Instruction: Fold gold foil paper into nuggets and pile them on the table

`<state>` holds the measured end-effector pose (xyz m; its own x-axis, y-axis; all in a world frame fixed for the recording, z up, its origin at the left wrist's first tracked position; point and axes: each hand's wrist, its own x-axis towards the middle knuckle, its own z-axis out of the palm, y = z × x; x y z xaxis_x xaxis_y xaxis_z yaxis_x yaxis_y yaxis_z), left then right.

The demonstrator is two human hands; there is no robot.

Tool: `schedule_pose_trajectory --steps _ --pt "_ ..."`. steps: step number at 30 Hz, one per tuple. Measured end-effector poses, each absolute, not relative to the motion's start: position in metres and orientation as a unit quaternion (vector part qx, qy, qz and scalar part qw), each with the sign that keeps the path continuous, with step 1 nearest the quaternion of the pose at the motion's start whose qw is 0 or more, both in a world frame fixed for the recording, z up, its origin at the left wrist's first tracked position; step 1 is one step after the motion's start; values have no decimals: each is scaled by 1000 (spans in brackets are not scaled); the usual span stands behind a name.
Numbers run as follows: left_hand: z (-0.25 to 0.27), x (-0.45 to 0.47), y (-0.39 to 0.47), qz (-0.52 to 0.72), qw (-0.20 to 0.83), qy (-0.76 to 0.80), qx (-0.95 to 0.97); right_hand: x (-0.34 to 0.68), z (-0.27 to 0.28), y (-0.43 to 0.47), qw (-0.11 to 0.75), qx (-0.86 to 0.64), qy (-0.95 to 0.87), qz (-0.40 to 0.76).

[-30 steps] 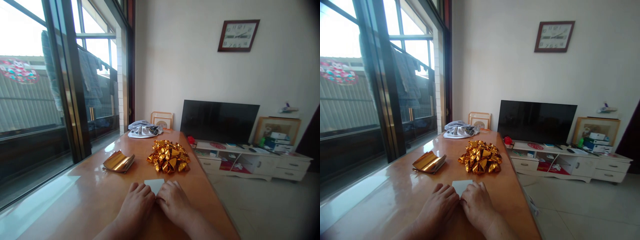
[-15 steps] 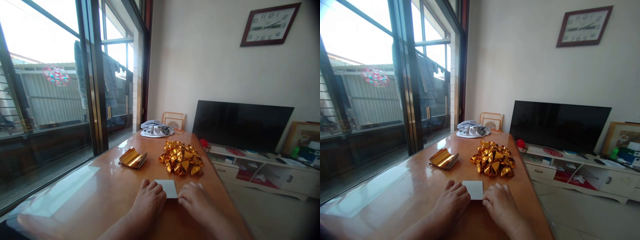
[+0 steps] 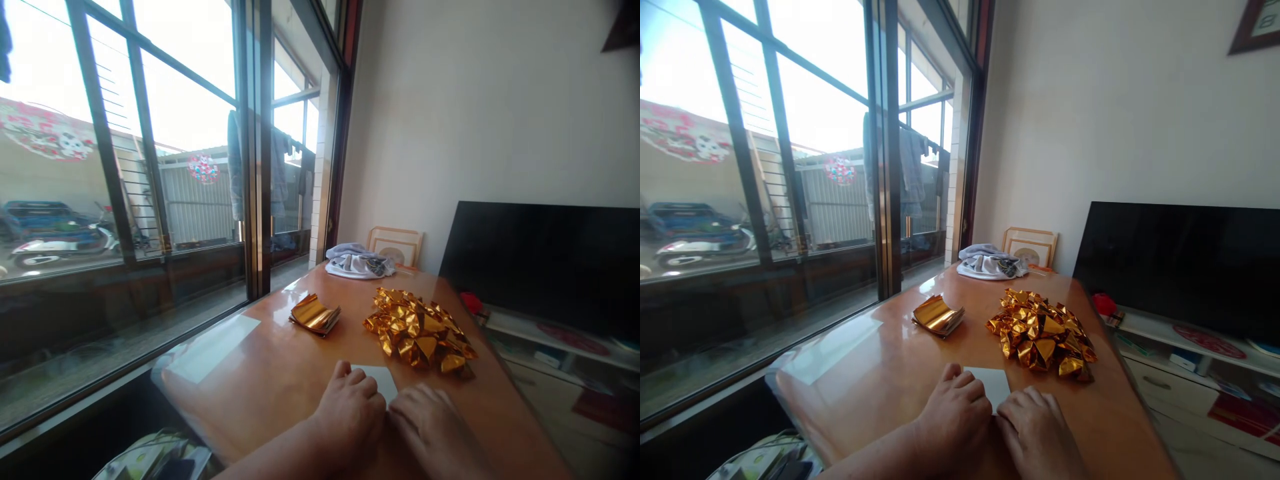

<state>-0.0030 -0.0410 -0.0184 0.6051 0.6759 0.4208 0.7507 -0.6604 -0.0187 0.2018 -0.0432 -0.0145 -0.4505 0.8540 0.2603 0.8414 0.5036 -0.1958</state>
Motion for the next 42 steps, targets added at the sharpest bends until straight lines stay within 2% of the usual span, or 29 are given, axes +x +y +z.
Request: schedule_pose_trajectory --steps 3,12,20,29,36,42 --pt "-21 -1 -41 -197 93 -401 -890 202 -21 -43 157 -483 -861 11" --pt "-29 0 -37 -212 136 -390 -886 209 -39 -34 206 -416 -885 -41" --pt "-14 -11 -39 -204 95 -429 -875 219 -30 -34 197 -428 -881 -35" --pt "9 -25 -41 -234 54 -495 -835 231 -11 -34 237 -513 -824 -38" --pt "-5 -13 -46 -273 -31 -461 -844 204 -7 -48 241 -501 -831 -13" --pt "-6 -11 -47 -299 -144 -445 -832 195 0 -56 256 -497 -829 1"
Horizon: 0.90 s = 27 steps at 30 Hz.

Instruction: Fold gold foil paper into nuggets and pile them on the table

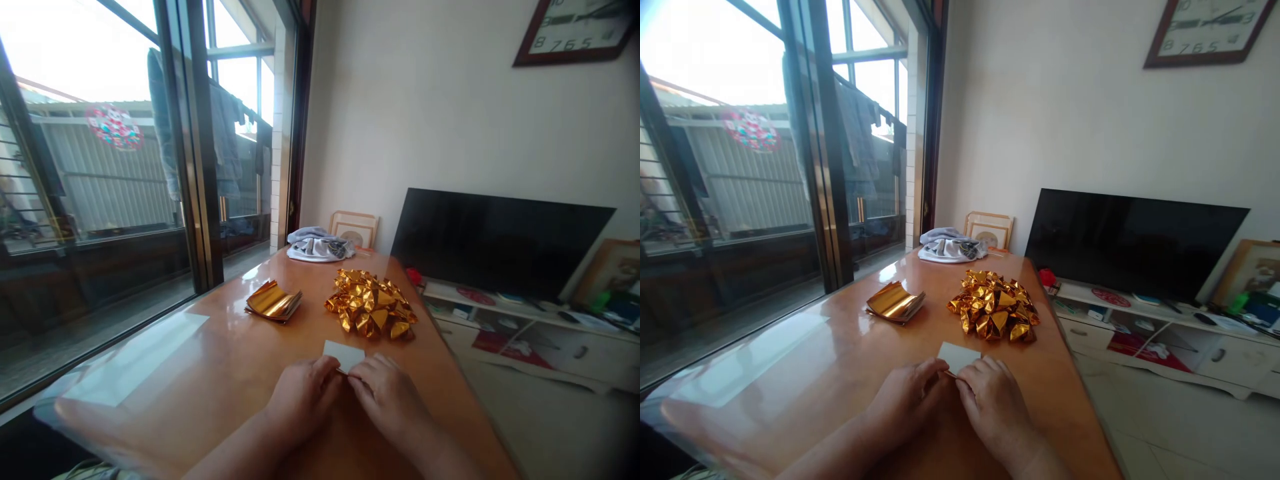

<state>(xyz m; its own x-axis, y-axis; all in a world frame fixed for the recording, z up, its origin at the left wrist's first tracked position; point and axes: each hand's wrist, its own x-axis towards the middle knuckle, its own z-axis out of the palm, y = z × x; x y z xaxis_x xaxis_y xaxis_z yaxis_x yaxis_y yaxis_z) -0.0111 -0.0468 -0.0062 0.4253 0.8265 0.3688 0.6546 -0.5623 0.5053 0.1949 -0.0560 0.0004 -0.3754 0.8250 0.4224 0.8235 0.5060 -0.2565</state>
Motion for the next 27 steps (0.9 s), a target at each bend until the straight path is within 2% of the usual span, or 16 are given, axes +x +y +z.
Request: schedule_pose_trajectory --steps 4,12,19,23,27 --pt "-4 -10 -44 321 174 465 806 191 4 -60 260 -490 -832 27" --pt "-12 -18 -32 403 129 506 752 190 6 -62 278 -519 -803 94" --pt "-14 -25 -31 474 13 466 748 194 6 -59 266 -565 -773 114" --pt "-5 -27 -35 423 -45 445 788 196 4 -57 274 -575 -762 115" --pt "2 -23 -38 330 -32 421 844 199 6 -55 314 -587 -740 96"
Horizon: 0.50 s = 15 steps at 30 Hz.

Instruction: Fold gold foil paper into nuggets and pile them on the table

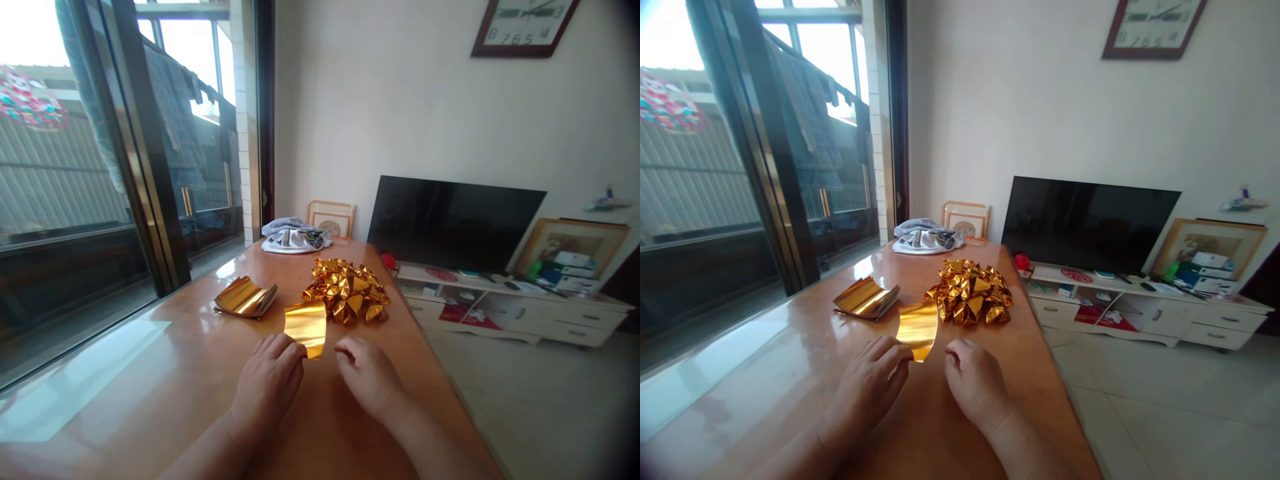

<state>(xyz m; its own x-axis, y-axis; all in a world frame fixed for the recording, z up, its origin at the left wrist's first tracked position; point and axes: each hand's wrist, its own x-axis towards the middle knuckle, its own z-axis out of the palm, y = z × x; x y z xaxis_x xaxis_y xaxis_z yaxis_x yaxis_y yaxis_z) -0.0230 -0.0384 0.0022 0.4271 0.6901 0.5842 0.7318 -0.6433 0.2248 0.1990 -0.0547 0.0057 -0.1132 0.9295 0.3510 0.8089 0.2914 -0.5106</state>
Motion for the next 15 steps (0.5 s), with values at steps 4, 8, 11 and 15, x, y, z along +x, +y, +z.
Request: schedule_pose_trajectory --steps 4,8,11,15 --pt "0 -16 -37 -258 -11 -393 -882 198 12 -59 328 -560 -756 82" --pt "-5 -9 -36 -230 -49 -380 -895 193 13 -66 263 -539 -794 97" --pt "-7 -6 -37 -217 -81 -377 -897 193 8 -65 205 -538 -813 85" --pt "-4 -9 -38 -210 -98 -407 -883 199 4 -61 173 -551 -814 65"
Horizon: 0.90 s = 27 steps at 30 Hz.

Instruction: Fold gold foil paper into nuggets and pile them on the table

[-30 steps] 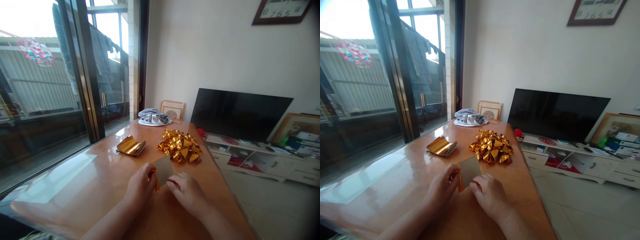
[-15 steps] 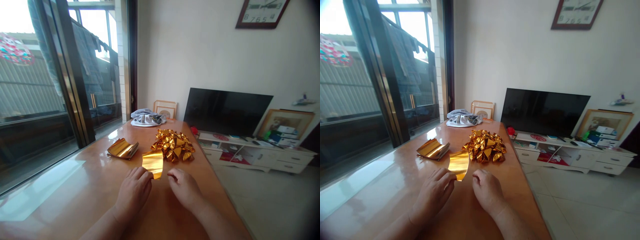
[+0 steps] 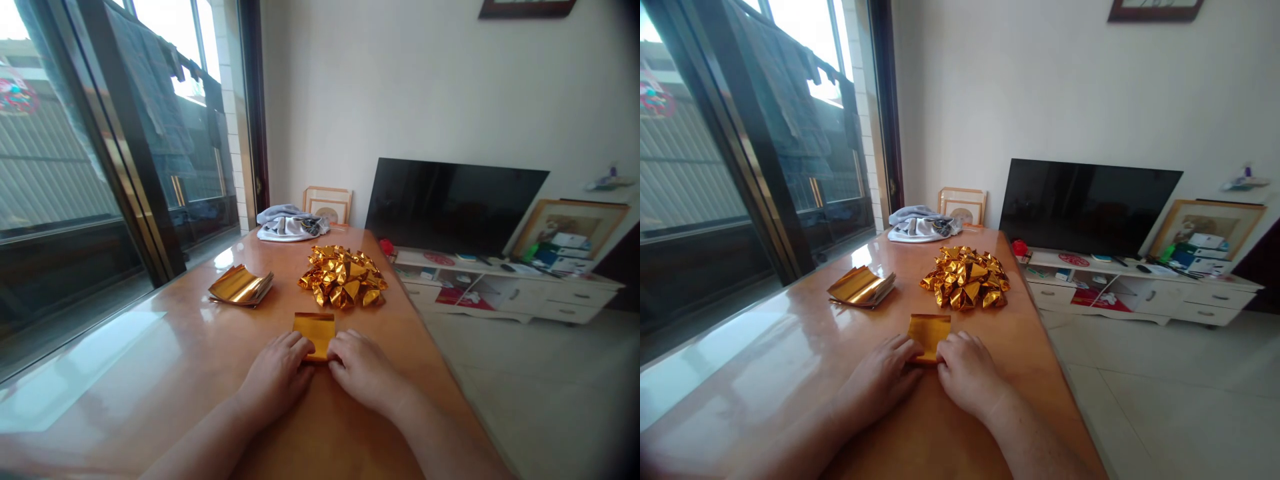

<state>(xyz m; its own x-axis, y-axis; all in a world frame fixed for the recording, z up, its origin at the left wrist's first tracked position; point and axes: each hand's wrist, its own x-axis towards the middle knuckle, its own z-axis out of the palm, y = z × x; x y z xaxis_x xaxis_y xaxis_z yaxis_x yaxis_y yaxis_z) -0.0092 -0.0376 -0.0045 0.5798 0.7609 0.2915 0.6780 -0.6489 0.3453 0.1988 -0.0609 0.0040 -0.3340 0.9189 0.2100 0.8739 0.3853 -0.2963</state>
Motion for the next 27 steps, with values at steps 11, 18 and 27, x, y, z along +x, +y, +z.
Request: schedule_pose_trajectory --steps 11,18,27 --pt "3 -19 -34 201 117 436 869 213 5 -54 199 -571 -784 138" --pt "-7 -18 -25 234 167 464 838 215 -4 -45 234 -598 -748 169" --pt "-16 -16 -17 244 160 498 817 214 -16 -36 216 -658 -703 160"
